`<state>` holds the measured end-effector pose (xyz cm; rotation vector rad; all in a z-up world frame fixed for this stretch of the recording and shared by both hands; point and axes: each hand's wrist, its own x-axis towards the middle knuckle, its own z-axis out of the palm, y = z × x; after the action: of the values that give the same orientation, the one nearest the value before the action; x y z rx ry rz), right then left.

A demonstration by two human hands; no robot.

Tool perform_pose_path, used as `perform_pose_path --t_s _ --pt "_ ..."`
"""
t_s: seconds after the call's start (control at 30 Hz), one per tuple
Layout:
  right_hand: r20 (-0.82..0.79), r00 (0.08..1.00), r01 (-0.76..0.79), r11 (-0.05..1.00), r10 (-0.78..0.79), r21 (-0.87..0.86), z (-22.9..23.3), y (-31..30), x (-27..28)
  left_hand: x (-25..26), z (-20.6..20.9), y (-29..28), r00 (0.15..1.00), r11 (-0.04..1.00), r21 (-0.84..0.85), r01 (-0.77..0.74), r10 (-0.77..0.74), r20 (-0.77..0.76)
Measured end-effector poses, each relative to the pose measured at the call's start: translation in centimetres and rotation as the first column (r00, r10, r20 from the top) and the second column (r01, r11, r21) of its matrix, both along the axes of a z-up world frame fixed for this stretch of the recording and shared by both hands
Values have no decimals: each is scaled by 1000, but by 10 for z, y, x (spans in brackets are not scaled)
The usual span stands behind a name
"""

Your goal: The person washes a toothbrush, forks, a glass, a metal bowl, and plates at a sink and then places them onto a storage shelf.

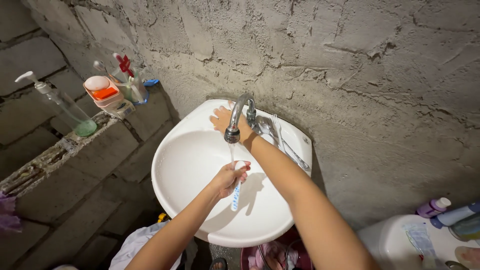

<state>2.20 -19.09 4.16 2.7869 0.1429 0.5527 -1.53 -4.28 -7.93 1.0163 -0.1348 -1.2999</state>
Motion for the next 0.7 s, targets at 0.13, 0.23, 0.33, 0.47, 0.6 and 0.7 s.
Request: perform_pose_path --t_s 0.13,0.23,0.33,0.47,0.6,0.7 --pt "-11 999 31 999 -32 -14 -9 -7 -2 3 -7 3 990 1000 -9 -16 17 138" --pt "240 963 -130 991 125 6 -18 -8 -35 4 -17 4 995 999 44 9 -13 101" --pt "75 981 149 945 -178 292 -19 -5 -74 6 -11 -1 936 987 105 125 -152 318" --pt "237 748 344 667 -620 661 -22 -12 -138 7 5 -8 854 986 7 165 -146 499" --pt "169 579 648 576 -798 499 -49 -28 -163 8 32 -3 885 988 64 138 -152 439" --pt "-52 623 646 476 -780 596 -63 -43 -165 0 55 -3 900 983 53 175 -181 396"
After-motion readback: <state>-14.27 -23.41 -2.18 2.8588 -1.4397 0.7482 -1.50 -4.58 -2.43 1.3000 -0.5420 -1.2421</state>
